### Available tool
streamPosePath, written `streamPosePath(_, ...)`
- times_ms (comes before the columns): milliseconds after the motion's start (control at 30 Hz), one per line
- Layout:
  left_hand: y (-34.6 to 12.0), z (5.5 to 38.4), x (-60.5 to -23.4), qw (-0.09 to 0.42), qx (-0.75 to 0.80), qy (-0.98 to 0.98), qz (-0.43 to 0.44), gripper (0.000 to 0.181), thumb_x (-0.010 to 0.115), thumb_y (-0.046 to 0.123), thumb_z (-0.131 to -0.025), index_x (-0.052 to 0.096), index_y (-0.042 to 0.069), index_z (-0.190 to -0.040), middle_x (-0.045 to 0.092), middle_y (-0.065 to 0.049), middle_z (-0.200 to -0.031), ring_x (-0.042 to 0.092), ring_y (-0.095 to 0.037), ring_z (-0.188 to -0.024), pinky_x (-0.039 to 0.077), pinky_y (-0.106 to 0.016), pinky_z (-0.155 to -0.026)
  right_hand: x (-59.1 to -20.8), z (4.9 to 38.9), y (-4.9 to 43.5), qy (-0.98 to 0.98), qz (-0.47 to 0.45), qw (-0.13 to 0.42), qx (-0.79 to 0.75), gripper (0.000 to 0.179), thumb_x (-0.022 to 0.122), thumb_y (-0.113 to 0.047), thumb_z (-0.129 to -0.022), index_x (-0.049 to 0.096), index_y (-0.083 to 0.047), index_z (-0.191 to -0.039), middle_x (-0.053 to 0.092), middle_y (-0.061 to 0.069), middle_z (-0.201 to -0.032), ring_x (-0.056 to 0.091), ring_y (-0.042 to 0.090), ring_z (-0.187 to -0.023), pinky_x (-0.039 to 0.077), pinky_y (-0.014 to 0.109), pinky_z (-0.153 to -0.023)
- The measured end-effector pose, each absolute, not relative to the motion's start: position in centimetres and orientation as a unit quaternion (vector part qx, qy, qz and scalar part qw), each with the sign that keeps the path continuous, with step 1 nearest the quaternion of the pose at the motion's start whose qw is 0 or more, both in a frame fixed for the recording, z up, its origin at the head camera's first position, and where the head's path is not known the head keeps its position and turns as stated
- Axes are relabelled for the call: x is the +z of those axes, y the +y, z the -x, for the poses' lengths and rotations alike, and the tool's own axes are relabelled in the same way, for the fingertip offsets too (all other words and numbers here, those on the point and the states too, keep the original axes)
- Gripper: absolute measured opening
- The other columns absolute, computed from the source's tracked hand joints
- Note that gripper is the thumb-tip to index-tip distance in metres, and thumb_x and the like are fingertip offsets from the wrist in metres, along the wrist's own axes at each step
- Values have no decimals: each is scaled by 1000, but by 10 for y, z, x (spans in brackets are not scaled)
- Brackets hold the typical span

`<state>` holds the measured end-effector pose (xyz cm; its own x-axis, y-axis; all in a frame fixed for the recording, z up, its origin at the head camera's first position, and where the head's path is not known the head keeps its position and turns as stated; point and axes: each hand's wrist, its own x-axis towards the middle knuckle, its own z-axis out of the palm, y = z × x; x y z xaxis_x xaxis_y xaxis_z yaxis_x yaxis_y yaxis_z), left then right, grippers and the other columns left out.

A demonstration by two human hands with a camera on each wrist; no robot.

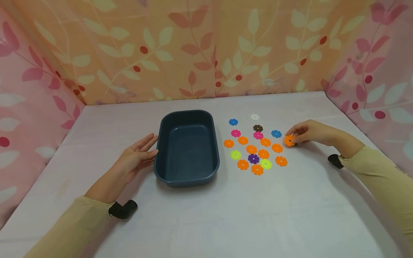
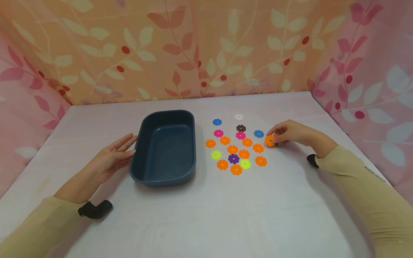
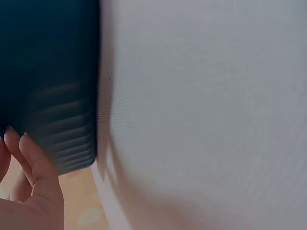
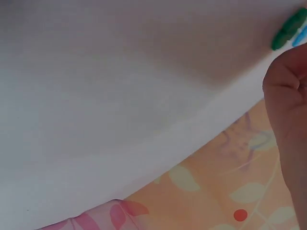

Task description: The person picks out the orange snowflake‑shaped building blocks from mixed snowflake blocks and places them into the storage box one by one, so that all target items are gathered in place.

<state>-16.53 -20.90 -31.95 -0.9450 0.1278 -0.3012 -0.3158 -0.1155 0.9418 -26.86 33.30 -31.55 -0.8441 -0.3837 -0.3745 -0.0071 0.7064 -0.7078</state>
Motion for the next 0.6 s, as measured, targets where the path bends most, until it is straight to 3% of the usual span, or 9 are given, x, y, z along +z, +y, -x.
streamPosePath(233,-209,165,-319,147,747,643,78,72,54,-4,-96,16,11,-156,20,-6,-158,66,-4,-80,50,-22,-78,-303,268,323,859,104,290,-408,46,60,-8,-95,47,13,-134,65,3,-99,58,19,-86,51,29,-79)
streamPosePath(600,-207,163,-317,145,745,645,84,71,53,-3,-96,18,11,-156,20,-6,-158,66,-5,-80,51,-23,-78,-288,264,301,832,125,309,-443,39,60,-4,-94,52,9,-130,55,5,-85,54,21,-78,49,32,-75)
